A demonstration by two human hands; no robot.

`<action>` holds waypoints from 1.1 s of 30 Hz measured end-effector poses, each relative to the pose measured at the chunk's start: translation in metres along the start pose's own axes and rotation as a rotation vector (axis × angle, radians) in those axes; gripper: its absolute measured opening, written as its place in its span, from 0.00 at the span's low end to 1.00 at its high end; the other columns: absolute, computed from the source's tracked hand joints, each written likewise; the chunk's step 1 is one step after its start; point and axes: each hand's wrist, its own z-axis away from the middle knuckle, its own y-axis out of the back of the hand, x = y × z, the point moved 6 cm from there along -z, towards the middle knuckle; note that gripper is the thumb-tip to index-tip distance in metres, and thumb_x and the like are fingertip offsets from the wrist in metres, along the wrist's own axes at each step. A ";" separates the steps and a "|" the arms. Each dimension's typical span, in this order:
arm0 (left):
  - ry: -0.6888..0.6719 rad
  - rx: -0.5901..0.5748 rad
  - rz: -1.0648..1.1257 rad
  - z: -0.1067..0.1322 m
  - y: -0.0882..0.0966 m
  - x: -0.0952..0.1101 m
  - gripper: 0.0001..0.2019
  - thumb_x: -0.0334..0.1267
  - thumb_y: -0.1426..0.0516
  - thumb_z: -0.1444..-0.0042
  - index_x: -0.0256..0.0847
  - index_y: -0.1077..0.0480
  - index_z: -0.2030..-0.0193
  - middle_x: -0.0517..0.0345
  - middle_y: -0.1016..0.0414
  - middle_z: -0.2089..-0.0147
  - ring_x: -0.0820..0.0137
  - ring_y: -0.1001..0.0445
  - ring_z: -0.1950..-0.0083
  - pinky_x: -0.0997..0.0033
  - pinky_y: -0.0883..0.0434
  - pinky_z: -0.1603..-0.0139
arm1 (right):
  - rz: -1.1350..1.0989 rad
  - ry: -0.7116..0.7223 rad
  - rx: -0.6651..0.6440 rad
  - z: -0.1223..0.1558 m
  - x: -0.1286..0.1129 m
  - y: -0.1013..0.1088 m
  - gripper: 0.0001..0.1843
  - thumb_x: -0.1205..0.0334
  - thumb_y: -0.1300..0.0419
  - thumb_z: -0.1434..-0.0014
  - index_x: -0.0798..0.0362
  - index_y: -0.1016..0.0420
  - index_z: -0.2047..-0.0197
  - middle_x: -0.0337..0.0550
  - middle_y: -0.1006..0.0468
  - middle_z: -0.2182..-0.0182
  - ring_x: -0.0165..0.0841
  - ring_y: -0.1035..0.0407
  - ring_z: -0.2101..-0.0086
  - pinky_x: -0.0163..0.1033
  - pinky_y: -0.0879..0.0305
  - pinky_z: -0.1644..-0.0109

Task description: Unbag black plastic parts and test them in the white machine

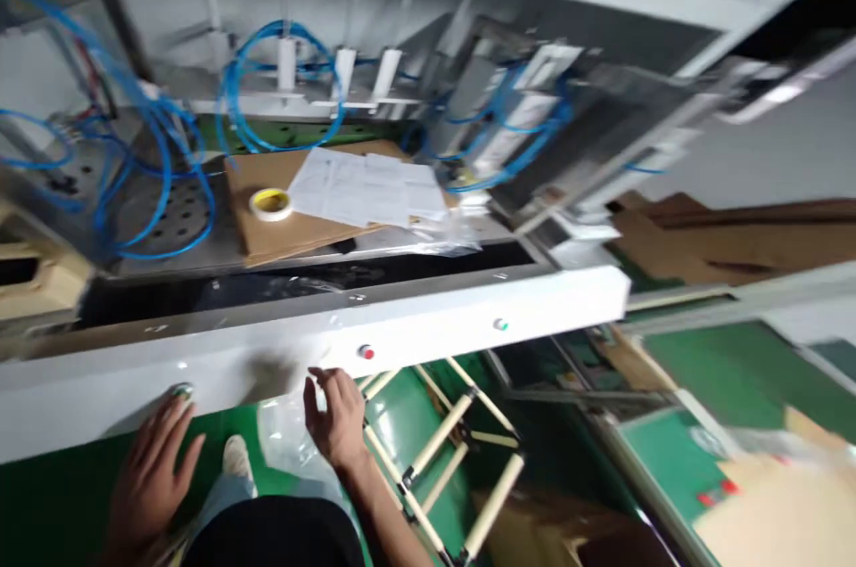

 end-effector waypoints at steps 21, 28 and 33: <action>-0.012 0.333 -0.604 -0.002 -0.009 0.064 0.13 0.45 0.46 0.25 0.40 0.24 0.50 0.51 0.25 0.32 0.59 0.16 0.54 0.62 0.26 0.66 | 0.392 -0.409 0.503 -0.030 0.312 0.199 0.31 0.52 0.49 0.35 0.67 0.19 0.44 0.70 0.20 0.54 0.53 0.28 0.58 0.58 0.33 0.50; 0.078 0.497 -0.332 -0.004 0.023 0.070 0.15 0.48 0.45 0.26 0.41 0.24 0.47 0.46 0.20 0.40 0.53 0.20 0.42 0.58 0.23 0.46 | 0.451 -0.245 0.429 -0.027 0.239 0.164 0.31 0.50 0.46 0.31 0.70 0.23 0.41 0.77 0.21 0.52 0.64 0.25 0.52 0.64 0.32 0.48; 0.177 0.617 -0.298 -0.047 0.043 0.074 0.23 0.50 0.44 0.27 0.35 0.30 0.36 0.35 0.24 0.38 0.45 0.24 0.37 0.47 0.26 0.38 | 0.220 0.310 0.066 -0.041 0.091 0.053 0.20 0.56 0.46 0.28 0.50 0.23 0.39 0.54 0.19 0.46 0.49 0.25 0.45 0.54 0.31 0.38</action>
